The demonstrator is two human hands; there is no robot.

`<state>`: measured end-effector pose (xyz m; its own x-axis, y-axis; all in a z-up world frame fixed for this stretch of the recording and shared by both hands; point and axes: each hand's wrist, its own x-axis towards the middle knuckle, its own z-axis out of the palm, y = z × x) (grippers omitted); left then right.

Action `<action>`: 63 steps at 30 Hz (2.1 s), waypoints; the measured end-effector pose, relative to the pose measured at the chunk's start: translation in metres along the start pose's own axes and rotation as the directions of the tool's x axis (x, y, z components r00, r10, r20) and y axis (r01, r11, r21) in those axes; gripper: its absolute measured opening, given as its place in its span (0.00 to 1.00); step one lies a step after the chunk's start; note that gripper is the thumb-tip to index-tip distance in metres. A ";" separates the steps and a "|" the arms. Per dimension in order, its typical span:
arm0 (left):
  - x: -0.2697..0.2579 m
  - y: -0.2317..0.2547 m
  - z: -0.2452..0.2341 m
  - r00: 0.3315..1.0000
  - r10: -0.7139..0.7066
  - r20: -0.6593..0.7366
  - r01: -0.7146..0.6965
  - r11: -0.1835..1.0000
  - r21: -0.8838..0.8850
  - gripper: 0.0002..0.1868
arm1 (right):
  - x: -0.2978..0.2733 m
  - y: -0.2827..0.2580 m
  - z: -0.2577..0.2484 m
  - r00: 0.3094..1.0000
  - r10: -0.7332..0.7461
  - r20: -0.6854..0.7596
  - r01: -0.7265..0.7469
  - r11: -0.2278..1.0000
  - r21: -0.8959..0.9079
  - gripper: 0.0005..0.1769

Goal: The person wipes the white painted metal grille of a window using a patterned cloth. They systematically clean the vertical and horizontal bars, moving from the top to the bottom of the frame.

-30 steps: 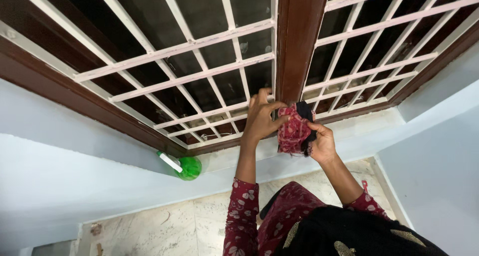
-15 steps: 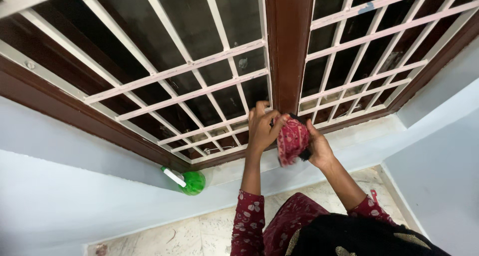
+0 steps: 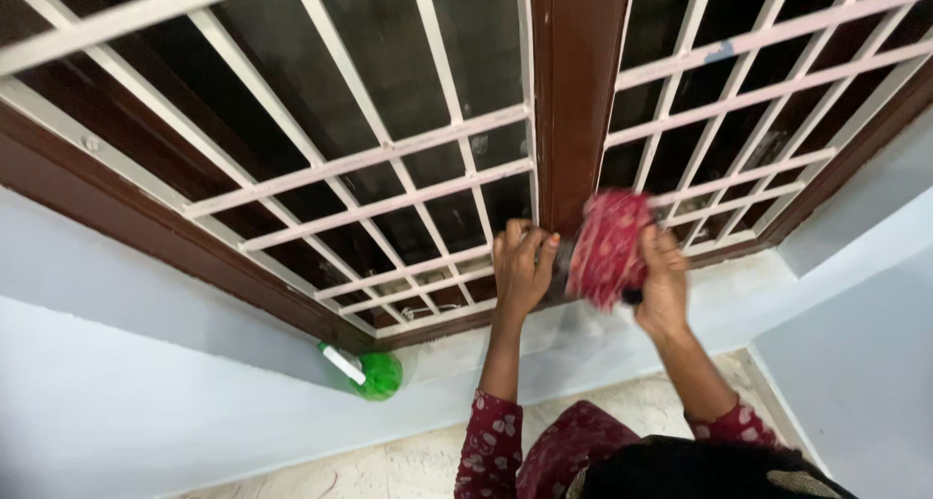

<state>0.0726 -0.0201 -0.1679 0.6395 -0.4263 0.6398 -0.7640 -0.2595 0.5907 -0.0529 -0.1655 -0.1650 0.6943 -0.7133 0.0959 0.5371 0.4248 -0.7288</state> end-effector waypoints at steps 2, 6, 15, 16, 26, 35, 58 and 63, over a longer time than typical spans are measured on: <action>-0.002 0.002 0.000 0.999 0.028 -0.036 -0.028 1.000 -0.011 0.18 | 0.011 -0.032 0.019 0.874 -0.462 0.148 0.479 0.872 -0.106 0.15; -0.003 -0.004 -0.003 1.000 -0.019 0.004 0.019 0.994 -0.112 0.17 | 0.066 -0.065 0.088 0.110 -0.922 0.371 0.894 -0.071 -0.443 0.22; -0.003 -0.010 -0.004 0.980 -0.191 0.055 0.198 0.914 -0.353 0.39 | 0.110 -0.009 0.115 0.232 -0.598 0.767 0.808 -0.320 -0.494 0.28; -0.003 -0.010 -0.004 0.981 -0.189 0.045 0.193 0.914 -0.356 0.40 | 0.107 0.007 0.104 0.229 -0.596 0.770 0.801 -0.333 -0.497 0.26; -0.002 -0.009 0.001 0.986 -0.168 -0.003 0.159 0.938 -0.307 0.50 | 0.058 0.207 -0.127 0.322 -0.149 0.935 0.819 -0.451 -0.354 0.40; -0.003 -0.011 0.008 0.988 -0.149 -0.031 0.136 0.958 -0.254 0.45 | 0.057 0.193 -0.171 0.258 0.399 0.880 0.899 -0.434 -0.067 0.40; -0.004 -0.003 0.002 0.966 -0.255 0.042 0.257 0.931 -0.261 0.46 | 0.145 -0.060 0.068 -0.009 -0.185 0.983 0.795 -0.598 -0.105 0.31; -0.006 -0.007 0.006 0.971 -0.237 0.024 0.237 0.948 -0.212 0.47 | 0.176 -0.119 0.024 0.060 -0.403 0.913 0.768 -0.566 -0.300 0.28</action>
<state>0.0734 -0.0211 -0.1789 0.8002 -0.3734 0.4694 -0.5548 -0.1635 0.8158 0.0165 -0.3286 -0.0451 0.2631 0.2954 0.9184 0.0860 -0.9554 0.2826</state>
